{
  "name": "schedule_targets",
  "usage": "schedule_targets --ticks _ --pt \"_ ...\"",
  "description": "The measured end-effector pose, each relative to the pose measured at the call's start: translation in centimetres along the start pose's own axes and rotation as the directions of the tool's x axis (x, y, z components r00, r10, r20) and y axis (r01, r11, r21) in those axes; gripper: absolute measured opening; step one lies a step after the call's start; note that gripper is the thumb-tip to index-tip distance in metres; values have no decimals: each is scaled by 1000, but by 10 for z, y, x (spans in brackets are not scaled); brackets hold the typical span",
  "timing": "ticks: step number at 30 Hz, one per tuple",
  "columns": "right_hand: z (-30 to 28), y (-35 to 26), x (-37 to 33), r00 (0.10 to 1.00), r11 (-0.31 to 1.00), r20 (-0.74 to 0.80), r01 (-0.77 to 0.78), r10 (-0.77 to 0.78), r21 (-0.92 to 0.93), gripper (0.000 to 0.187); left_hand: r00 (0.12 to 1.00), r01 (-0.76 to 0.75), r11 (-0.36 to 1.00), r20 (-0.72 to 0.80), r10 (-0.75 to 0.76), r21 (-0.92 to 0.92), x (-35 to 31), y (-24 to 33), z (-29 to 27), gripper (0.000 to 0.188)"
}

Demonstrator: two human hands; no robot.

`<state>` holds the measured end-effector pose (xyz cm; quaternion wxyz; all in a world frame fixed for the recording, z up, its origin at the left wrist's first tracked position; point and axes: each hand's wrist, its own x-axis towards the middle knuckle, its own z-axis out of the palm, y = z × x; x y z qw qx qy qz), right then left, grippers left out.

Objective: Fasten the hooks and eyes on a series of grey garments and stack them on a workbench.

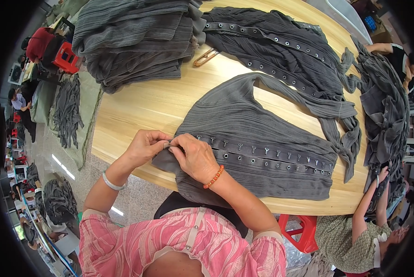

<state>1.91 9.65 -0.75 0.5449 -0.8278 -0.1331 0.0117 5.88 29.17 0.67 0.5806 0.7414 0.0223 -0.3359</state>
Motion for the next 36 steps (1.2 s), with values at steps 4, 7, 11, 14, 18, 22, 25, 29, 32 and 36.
schedule_targets --ticks 4,7,11,14,18,22,25,29,32,36 --pt "-2 -1 5 985 982 19 -175 174 69 14 998 -67 997 18 68 -42 1 -8 0 15" --pt "-4 -1 10 961 954 64 -275 269 119 16 995 -102 995 20 103 -14 1 -11 -1 14" --pt "-7 0 14 914 909 151 -395 376 130 19 989 -140 990 56 139 14 1 -14 -6 14" --pt "-11 1 15 880 864 241 -459 409 208 20 994 -96 995 46 95 19 0 -9 -4 14" --pt "-6 3 10 956 942 131 -283 262 182 21 994 -97 995 48 98 -23 0 -11 -4 13" --pt "-8 1 12 878 840 236 -472 417 270 21 992 -103 995 79 102 2 -3 -6 -9 13" --pt "-11 2 13 871 831 251 -482 422 276 22 991 -92 996 99 91 6 -2 -4 -8 13" --pt "-7 9 9 928 876 187 -367 322 312 20 994 -52 998 102 48 32 -1 -5 -8 13" --pt "-5 7 8 970 949 111 -234 214 213 20 994 -79 997 72 80 -17 -4 -1 -6 13" --pt "-3 8 6 979 977 74 -196 190 82 18 992 -83 997 90 83 -7 -3 -2 -9 14"
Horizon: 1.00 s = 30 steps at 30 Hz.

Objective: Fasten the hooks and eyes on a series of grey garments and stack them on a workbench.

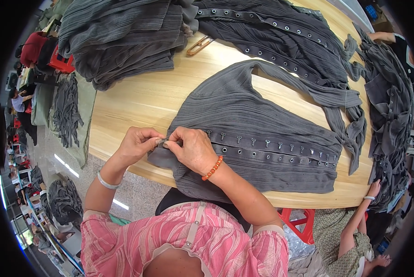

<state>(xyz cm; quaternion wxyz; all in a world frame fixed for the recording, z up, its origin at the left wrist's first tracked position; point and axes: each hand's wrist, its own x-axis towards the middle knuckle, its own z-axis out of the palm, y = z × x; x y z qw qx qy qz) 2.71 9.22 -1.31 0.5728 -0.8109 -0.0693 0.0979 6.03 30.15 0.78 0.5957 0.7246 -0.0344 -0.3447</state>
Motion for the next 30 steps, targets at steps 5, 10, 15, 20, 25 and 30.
schedule_targets --ticks 5,10,15,20,25,30 --pt "2 -10 -25 990 922 -42 112 -138 -371 14 983 -6 993 -184 27 118 -2 -9 -4 14" --pt "-5 -10 -33 988 928 -66 105 -137 -357 13 955 -235 808 -24 294 540 4 28 10 23" --pt "-3 0 -26 983 979 -146 80 -109 -189 15 968 -201 759 6 250 619 22 23 22 22" --pt "-8 3 -23 983 995 -176 43 -59 -89 15 988 -146 841 27 155 522 26 24 23 13" --pt "-10 5 -17 987 998 -150 -60 61 10 14 982 -184 837 68 174 516 27 18 21 10" --pt "-24 -6 -7 957 947 9 -286 288 148 17 992 -127 905 75 106 406 32 20 17 12"
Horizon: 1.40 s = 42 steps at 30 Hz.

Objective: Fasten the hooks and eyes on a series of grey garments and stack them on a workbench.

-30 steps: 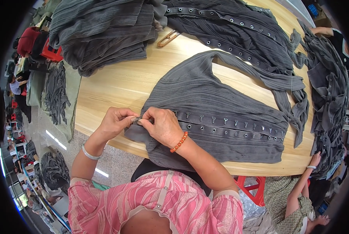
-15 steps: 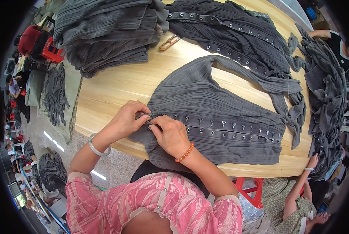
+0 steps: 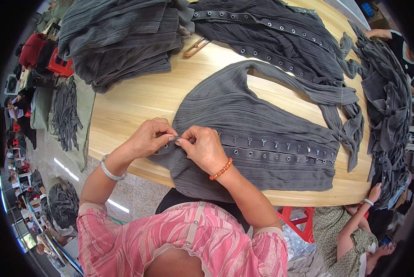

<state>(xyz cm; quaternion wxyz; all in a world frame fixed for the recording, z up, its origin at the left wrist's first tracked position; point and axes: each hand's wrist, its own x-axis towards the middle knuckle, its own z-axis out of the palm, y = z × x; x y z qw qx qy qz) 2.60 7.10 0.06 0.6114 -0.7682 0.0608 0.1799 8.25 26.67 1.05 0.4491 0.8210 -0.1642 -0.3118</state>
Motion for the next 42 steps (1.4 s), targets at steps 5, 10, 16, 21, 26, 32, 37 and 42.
schedule_targets --ticks 5,10,16,21,26,32,37,42 --pt "-4 0 1 990 993 82 -107 110 -38 17 997 -59 996 48 56 66 0 1 -5 10" --pt "5 12 -35 907 782 -112 281 -406 -557 14 969 -158 938 -136 208 308 -3 -6 4 8" --pt "0 15 -41 897 824 -137 313 -419 -472 14 886 -296 829 -188 424 475 -1 24 25 17" --pt "-3 21 -32 911 911 -205 293 -358 -290 13 956 -224 879 -79 281 421 11 24 29 14" --pt "-6 20 -25 958 977 -220 151 -182 -153 14 978 -202 947 -7 210 249 12 18 26 10" --pt "-16 17 -13 988 985 -120 73 -93 -158 14 980 -196 970 69 187 146 18 15 17 10" --pt "-14 10 -27 969 889 -162 98 -188 -447 18 987 -153 954 -5 159 259 16 18 18 9" --pt "-16 17 -62 923 799 -168 196 -345 -568 13 970 -182 900 -80 231 395 9 30 28 11"
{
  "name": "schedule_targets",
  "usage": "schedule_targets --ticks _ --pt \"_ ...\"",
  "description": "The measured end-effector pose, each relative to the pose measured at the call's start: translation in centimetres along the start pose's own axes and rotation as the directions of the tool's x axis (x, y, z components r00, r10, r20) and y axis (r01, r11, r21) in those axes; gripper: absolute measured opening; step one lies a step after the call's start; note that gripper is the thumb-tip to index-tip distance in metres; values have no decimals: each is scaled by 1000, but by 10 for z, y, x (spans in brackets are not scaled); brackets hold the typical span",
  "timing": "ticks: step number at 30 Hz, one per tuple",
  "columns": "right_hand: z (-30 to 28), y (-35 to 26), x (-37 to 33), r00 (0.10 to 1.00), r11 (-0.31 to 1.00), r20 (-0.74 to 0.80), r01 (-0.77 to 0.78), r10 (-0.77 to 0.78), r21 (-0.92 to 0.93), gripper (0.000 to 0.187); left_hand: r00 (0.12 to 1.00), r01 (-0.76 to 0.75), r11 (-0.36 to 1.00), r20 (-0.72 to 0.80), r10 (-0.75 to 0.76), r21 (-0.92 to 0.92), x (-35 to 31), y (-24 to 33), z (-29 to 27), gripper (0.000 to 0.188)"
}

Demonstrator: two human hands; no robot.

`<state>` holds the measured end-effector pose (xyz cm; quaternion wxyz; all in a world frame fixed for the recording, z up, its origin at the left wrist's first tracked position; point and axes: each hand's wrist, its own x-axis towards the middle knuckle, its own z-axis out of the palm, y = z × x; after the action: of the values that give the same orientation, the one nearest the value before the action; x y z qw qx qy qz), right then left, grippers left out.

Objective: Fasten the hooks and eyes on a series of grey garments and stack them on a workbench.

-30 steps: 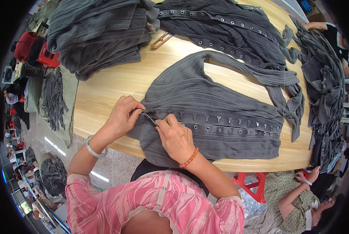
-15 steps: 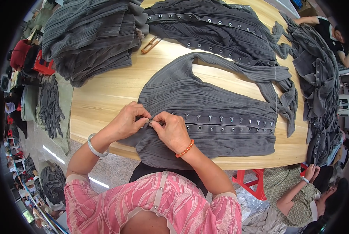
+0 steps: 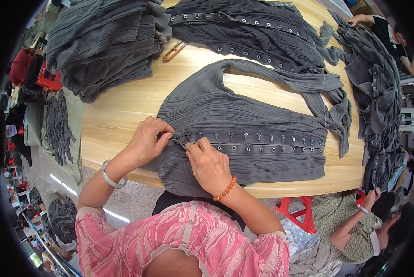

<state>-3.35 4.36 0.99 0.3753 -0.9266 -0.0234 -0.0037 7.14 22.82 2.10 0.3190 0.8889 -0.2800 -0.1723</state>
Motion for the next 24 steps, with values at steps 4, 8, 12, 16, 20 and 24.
schedule_targets --ticks 4,8,12,16,20,24 --pt "-4 3 2 1000 1000 4 0 0 11 13 990 -135 988 -22 137 75 9 16 10 15" --pt "-1 12 13 998 995 -47 -29 34 96 13 995 -69 996 78 65 59 22 13 21 15" --pt "4 24 21 992 971 -46 -101 113 216 15 994 -38 999 100 40 -18 24 14 19 12" --pt "-2 27 32 978 937 73 -209 197 281 17 987 42 986 158 -16 -161 26 9 18 9" --pt "-15 25 44 908 881 264 -393 326 263 21 962 114 971 266 -56 -209 33 10 11 9" --pt "-16 26 48 918 917 273 -347 288 199 25 967 127 967 244 -71 -222 30 8 13 9"
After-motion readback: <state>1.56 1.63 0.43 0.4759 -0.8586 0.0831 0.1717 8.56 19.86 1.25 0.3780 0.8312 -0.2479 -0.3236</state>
